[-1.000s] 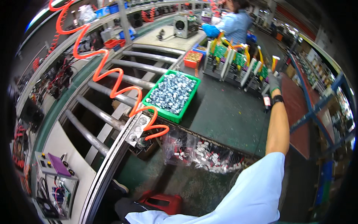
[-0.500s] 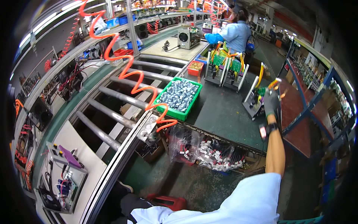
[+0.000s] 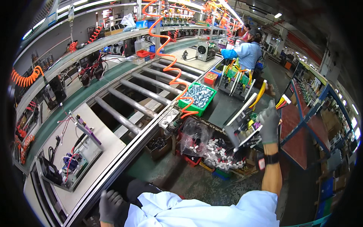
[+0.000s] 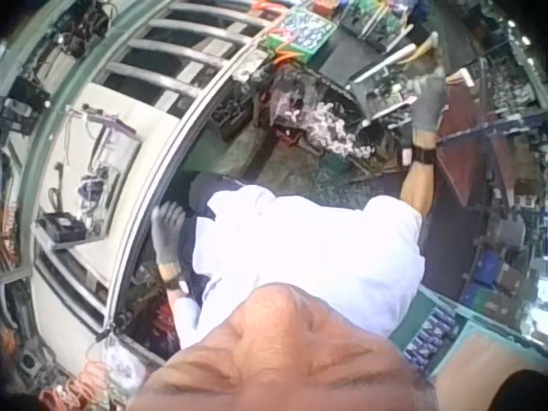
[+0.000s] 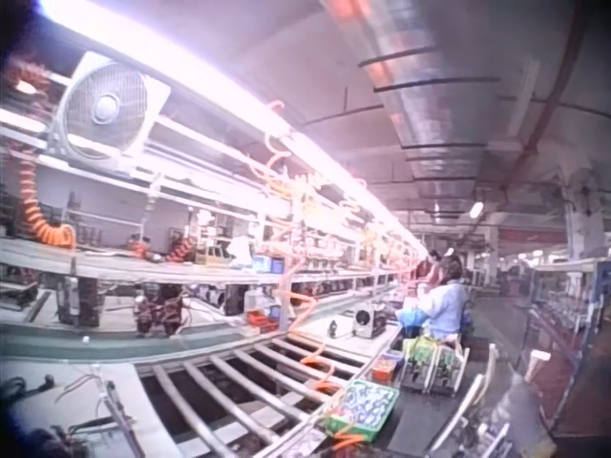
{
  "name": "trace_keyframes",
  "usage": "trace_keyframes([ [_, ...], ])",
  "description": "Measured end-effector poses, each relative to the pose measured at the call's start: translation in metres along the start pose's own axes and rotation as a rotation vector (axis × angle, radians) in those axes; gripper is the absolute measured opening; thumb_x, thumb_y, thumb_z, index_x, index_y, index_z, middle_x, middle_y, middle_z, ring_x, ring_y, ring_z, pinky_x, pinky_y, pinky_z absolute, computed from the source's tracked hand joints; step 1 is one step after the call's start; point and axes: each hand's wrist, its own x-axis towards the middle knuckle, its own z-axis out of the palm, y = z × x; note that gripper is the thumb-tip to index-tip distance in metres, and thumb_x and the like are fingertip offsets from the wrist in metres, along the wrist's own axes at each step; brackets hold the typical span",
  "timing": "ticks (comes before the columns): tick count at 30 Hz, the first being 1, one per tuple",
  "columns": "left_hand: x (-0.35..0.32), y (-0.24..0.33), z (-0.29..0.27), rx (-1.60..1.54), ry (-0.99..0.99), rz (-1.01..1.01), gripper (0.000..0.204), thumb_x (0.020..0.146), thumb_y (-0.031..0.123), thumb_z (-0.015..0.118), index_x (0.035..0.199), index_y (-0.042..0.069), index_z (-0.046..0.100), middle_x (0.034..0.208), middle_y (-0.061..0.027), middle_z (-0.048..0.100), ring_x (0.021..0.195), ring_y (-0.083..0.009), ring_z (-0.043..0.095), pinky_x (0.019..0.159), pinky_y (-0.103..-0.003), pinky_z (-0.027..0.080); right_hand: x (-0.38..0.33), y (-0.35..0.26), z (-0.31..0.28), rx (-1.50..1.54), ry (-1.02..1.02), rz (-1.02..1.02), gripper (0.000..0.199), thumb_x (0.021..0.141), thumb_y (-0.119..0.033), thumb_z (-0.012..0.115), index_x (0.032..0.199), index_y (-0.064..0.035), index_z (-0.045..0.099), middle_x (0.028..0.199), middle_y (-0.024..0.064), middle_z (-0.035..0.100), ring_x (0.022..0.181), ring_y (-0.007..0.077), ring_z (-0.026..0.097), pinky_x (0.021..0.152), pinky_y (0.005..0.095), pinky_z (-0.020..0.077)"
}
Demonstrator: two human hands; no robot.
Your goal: Assembling the internal components and circuitry into a power inverter chassis on an industrial production line.
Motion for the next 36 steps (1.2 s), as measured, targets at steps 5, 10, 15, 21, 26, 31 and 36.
trace_keyframes([
  [5, 0.029, -0.009, 0.108, 0.381, -0.338, 0.025, 0.028, 0.101, 0.024, 0.052, 0.118, 0.001, 0.057, 0.093, -0.0038, 0.056, 0.082, -0.0116, 0.056, 0.075, -0.025, 0.050, -0.120, -0.003, 0.066, 0.451, -0.539, 0.259, 0.033, 0.107, -0.038, 0.032, 0.092, -0.0155, 0.052, 0.058, -0.0014, 0.035, 0.041, 0.0141, 0.029, 0.043, 0.0326, 0.0339],
  [10, 0.003, -0.004, 0.188, 0.290, -0.648, -0.448, 0.054, 0.099, 0.063, 0.041, 0.067, 0.020, 0.029, 0.060, 0.0100, 0.026, 0.044, -0.0007, 0.025, 0.037, -0.016, 0.019, -0.188, 0.043, 0.079, 0.593, -1.027, 0.322, 0.035, 0.103, -0.041, 0.038, 0.104, -0.0114, 0.056, 0.064, 0.0042, 0.048, 0.046, 0.0197, 0.044, 0.053, 0.0408, 0.0457],
  [15, -0.033, -0.010, 0.137, 0.408, -0.520, 0.072, 0.059, 0.095, 0.060, 0.052, 0.126, 0.010, 0.060, 0.112, -0.0038, 0.067, 0.095, -0.0125, 0.064, 0.080, -0.035, 0.055, -0.263, 0.099, 0.224, 1.190, -1.950, 0.771, 0.056, 0.095, -0.050, 0.053, 0.122, -0.0034, 0.066, 0.119, 0.0246, 0.066, 0.123, 0.0217, 0.060, 0.113, 0.0437, 0.0373],
  [21, -0.075, -0.004, 0.064, 0.237, -0.232, 0.375, 0.034, 0.087, 0.034, 0.065, 0.106, 0.006, 0.067, 0.092, -0.0073, 0.069, 0.078, -0.0172, 0.066, 0.070, -0.034, 0.054, -0.399, 0.119, 0.329, 1.132, -2.607, 0.790, 0.055, 0.090, -0.042, 0.061, 0.130, -0.0040, 0.055, 0.126, 0.0238, 0.059, 0.126, 0.0259, 0.055, 0.111, 0.0458, 0.0384],
  [26, -0.106, 0.024, 0.049, 0.314, 0.121, 0.794, 0.063, 0.071, 0.022, 0.080, 0.125, 0.000, 0.056, 0.105, -0.0141, 0.067, 0.086, -0.0238, 0.069, 0.079, -0.036, 0.057, -0.476, 0.112, 0.337, 1.012, -2.888, 0.497, 0.062, 0.086, -0.034, 0.067, 0.137, -0.0045, 0.046, 0.132, 0.0231, 0.053, 0.129, 0.0293, 0.051, 0.110, 0.0476, 0.0394],
  [31, -0.181, 0.066, 0.071, 0.945, 0.644, 1.330, 0.094, 0.059, 0.028, 0.085, 0.133, -0.007, 0.038, 0.105, -0.0264, 0.061, 0.094, -0.0388, 0.064, 0.084, -0.044, 0.053, -0.473, 0.118, 0.328, 0.722, -2.745, 0.105, 0.074, 0.083, -0.027, 0.073, 0.143, -0.0050, 0.037, 0.138, 0.0224, 0.047, 0.132, 0.0328, 0.047, 0.109, 0.0494, 0.0403],
  [36, -0.230, 0.072, 0.102, 1.922, 0.990, 1.615, 0.089, 0.073, 0.030, 0.073, 0.150, 0.006, 0.035, 0.104, -0.0205, 0.052, 0.093, -0.0351, 0.055, 0.082, -0.052, 0.045, -0.365, 0.155, 0.304, 0.080, -2.191, -0.134, 0.089, 0.079, -0.020, 0.080, 0.150, -0.0055, 0.028, 0.144, 0.0217, 0.041, 0.135, 0.0363, 0.043, 0.108, 0.0512, 0.0412],
])
